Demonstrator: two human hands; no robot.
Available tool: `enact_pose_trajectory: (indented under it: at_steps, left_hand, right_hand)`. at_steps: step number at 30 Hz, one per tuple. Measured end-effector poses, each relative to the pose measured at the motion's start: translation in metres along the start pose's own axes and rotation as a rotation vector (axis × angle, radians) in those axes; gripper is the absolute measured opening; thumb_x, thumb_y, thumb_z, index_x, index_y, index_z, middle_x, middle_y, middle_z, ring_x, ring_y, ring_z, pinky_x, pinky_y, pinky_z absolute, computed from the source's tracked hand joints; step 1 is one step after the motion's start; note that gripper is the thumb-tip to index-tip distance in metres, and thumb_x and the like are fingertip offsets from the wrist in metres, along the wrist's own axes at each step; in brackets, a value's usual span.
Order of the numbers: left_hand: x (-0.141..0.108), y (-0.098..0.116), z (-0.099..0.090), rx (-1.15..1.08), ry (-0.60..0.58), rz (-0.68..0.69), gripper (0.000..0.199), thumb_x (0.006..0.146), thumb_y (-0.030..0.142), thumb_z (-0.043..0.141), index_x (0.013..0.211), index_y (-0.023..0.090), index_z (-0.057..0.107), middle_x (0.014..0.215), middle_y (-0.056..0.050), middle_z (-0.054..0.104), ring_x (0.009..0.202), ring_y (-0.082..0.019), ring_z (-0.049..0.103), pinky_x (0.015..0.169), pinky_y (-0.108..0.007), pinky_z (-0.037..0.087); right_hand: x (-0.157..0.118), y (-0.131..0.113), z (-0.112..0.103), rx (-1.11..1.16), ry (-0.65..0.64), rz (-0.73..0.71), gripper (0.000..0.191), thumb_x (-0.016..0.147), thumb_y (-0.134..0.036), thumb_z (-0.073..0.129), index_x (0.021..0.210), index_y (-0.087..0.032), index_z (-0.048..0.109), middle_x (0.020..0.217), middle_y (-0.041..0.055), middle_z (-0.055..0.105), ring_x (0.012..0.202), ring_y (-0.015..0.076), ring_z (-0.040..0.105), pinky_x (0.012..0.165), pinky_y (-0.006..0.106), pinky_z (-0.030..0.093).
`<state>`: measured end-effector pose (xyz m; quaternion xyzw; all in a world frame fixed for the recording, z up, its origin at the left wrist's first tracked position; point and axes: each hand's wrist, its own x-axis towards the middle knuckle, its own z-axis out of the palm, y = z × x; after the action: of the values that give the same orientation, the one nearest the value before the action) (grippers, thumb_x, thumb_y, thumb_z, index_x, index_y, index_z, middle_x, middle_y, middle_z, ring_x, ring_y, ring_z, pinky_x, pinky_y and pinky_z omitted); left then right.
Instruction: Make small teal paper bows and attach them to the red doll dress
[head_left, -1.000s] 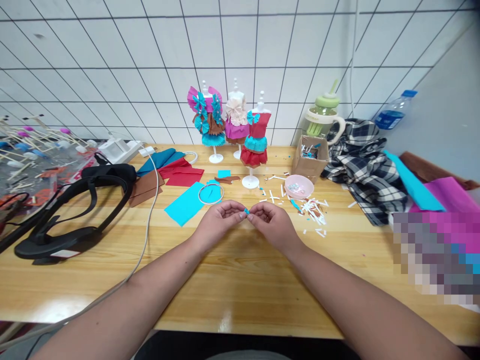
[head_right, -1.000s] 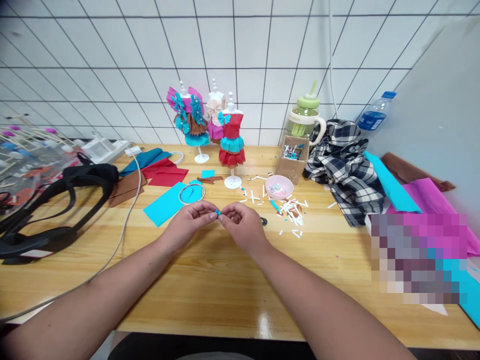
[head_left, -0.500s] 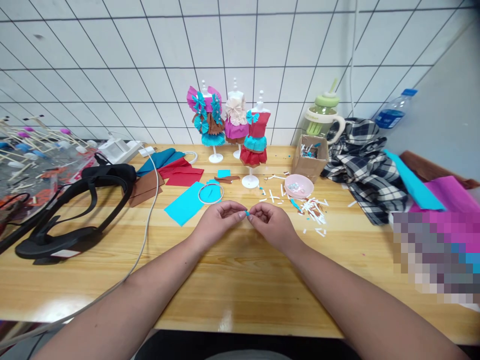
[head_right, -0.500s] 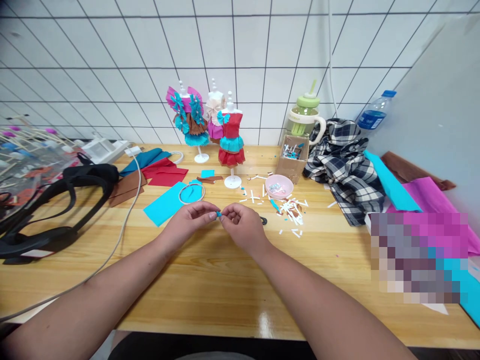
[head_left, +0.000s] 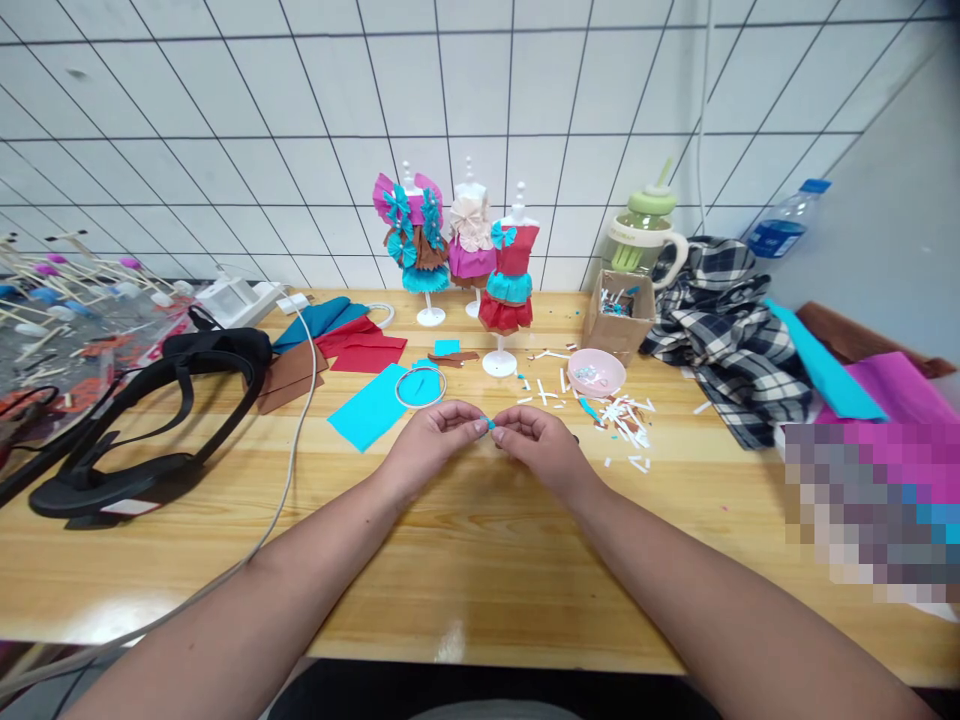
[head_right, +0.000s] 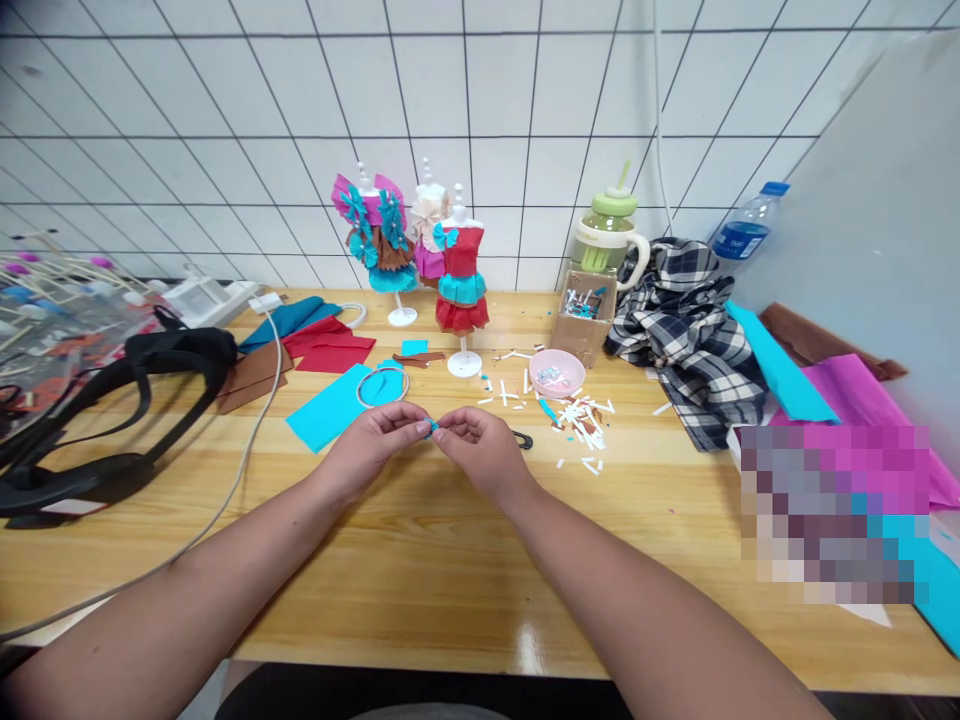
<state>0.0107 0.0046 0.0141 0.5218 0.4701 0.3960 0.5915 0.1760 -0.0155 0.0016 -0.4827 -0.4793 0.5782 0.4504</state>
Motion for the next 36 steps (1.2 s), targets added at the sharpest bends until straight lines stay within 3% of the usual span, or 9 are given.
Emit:
enact_pose_trajectory:
  at_steps: [6, 14, 17, 20, 24, 29, 36]
  left_hand:
    - [-0.0002, -0.0008, 0.0015, -0.108, 0.016, -0.023, 0.027, 0.063, 0.036, 0.08, 0.079, 0.018, 0.068, 0.081, -0.001, 0.069, 0.078, -0.015, 0.06, 0.079, -0.03, 0.044]
    - [0.0008, -0.0048, 0.0016, -0.217, -0.03, -0.027, 0.025, 0.065, 0.032, 0.08, 0.081, 0.017, 0.067, 0.079, 0.001, 0.067, 0.076, -0.012, 0.061, 0.077, -0.027, 0.044]
    - [0.0013, -0.0042, 0.0005, -0.132, -0.014, 0.001, 0.026, 0.065, 0.032, 0.079, 0.082, 0.017, 0.066, 0.081, 0.0, 0.069, 0.077, -0.013, 0.062, 0.077, -0.026, 0.046]
    - [0.0013, -0.0019, -0.0003, 0.088, -0.011, 0.025, 0.026, 0.065, 0.035, 0.078, 0.08, 0.017, 0.068, 0.08, -0.002, 0.07, 0.076, -0.015, 0.063, 0.075, -0.028, 0.049]
    - [0.0009, 0.0003, 0.0001, 0.298, -0.017, 0.087, 0.021, 0.066, 0.034, 0.075, 0.078, 0.018, 0.07, 0.081, -0.003, 0.073, 0.078, -0.018, 0.066, 0.076, -0.03, 0.051]
    - [0.001, 0.0004, 0.0002, 0.351, -0.016, 0.103, 0.019, 0.068, 0.033, 0.074, 0.079, 0.018, 0.072, 0.082, -0.003, 0.075, 0.079, -0.019, 0.068, 0.076, -0.03, 0.053]
    - [0.0012, 0.0031, -0.001, 0.341, 0.008, 0.069, 0.022, 0.071, 0.034, 0.072, 0.085, 0.017, 0.072, 0.089, -0.006, 0.075, 0.085, -0.021, 0.069, 0.08, -0.032, 0.055]
  right_hand:
    - [0.0007, 0.0017, 0.0002, 0.028, -0.005, 0.03, 0.021, 0.067, -0.035, 0.069, 0.078, -0.018, 0.063, 0.069, -0.0006, 0.062, 0.062, 0.0115, 0.054, 0.058, 0.025, 0.044]
    - [0.0013, 0.0017, 0.0029, 0.065, -0.008, 0.081, 0.02, 0.066, -0.034, 0.067, 0.075, -0.018, 0.058, 0.062, -0.0027, 0.059, 0.054, 0.0092, 0.049, 0.052, 0.023, 0.039]
    - [0.0011, -0.001, 0.0013, 0.088, -0.012, 0.098, 0.02, 0.064, -0.033, 0.067, 0.075, -0.019, 0.057, 0.064, -0.0029, 0.059, 0.054, 0.0089, 0.048, 0.052, 0.023, 0.039]
    - [0.002, -0.0028, -0.0026, 0.077, 0.021, 0.052, 0.024, 0.062, -0.029, 0.065, 0.082, -0.02, 0.058, 0.076, -0.0015, 0.061, 0.061, 0.0102, 0.051, 0.056, 0.024, 0.041]
    - [0.0027, -0.0013, -0.0066, -0.173, 0.03, -0.082, 0.018, 0.068, -0.031, 0.062, 0.081, -0.019, 0.061, 0.076, 0.0007, 0.062, 0.068, 0.0136, 0.055, 0.063, 0.027, 0.043]
    - [0.0011, -0.0002, -0.0063, -0.373, 0.056, -0.141, 0.012, 0.073, -0.031, 0.059, 0.077, -0.02, 0.061, 0.067, -0.0008, 0.059, 0.061, 0.0133, 0.052, 0.059, 0.027, 0.041]
    - [0.0005, -0.0036, -0.0029, -0.267, 0.096, -0.127, 0.011, 0.071, -0.03, 0.059, 0.072, -0.02, 0.055, 0.058, -0.0047, 0.047, 0.054, 0.0114, 0.042, 0.052, 0.025, 0.033]
